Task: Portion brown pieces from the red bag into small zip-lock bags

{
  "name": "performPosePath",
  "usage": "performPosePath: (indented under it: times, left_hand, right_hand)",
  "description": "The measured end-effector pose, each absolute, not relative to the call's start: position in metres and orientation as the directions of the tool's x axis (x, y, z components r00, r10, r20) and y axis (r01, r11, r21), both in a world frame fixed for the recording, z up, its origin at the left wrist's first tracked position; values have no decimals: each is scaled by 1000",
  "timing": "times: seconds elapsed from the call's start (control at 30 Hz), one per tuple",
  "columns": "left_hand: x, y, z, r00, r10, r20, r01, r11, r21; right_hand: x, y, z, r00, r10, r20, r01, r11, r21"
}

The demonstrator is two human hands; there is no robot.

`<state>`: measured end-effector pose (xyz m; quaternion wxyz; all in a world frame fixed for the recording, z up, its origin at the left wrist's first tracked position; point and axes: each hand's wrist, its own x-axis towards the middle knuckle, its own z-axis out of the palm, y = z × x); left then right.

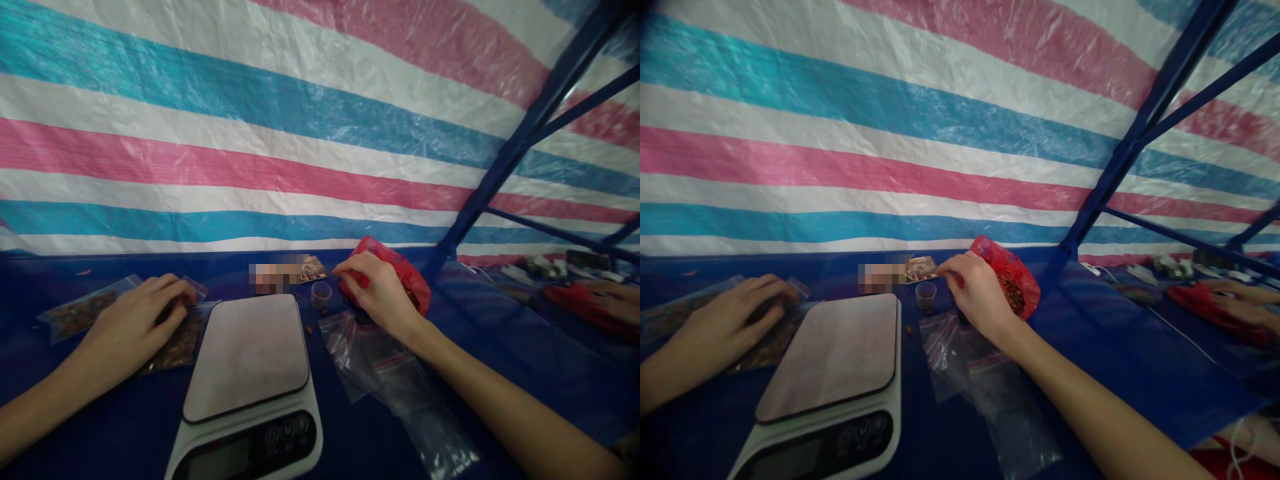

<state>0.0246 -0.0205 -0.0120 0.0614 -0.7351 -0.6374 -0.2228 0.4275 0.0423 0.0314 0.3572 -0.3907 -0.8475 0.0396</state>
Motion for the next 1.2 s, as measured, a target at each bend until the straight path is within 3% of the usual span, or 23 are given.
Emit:
performPosePath:
  times: [0.17, 0.3, 0.63, 0.77, 0.9, 1.03, 1.2]
  left_hand:
    - [23, -20, -12, 141, 916, 375, 964, -214, 160]
    - [25, -20, -10, 148, 922, 357, 960, -222, 173]
    - [23, -30, -6, 190, 909, 370, 953, -262, 155]
    - [23, -30, -7, 182, 914, 363, 956, -250, 151]
    - [24, -30, -7, 180, 918, 352, 961, -241, 135]
    - [26, -30, -8, 189, 916, 353, 960, -247, 129]
    - [27, -28, -4, 155, 926, 345, 941, -245, 235]
  right_hand:
    - [444, 52, 27, -596, 725, 346, 754, 653, -70]
    - [447, 50, 20, -605, 729, 319, 762, 647, -33]
    - [446, 54, 16, -605, 731, 316, 720, 672, -176]
    - [435, 45, 25, -479, 765, 430, 706, 627, -329]
    - [422, 36, 34, -372, 726, 579, 599, 664, -448]
    - [410, 31, 31, -378, 691, 617, 535, 706, -463]
    - [405, 29, 28, -369, 684, 630, 514, 714, -475]
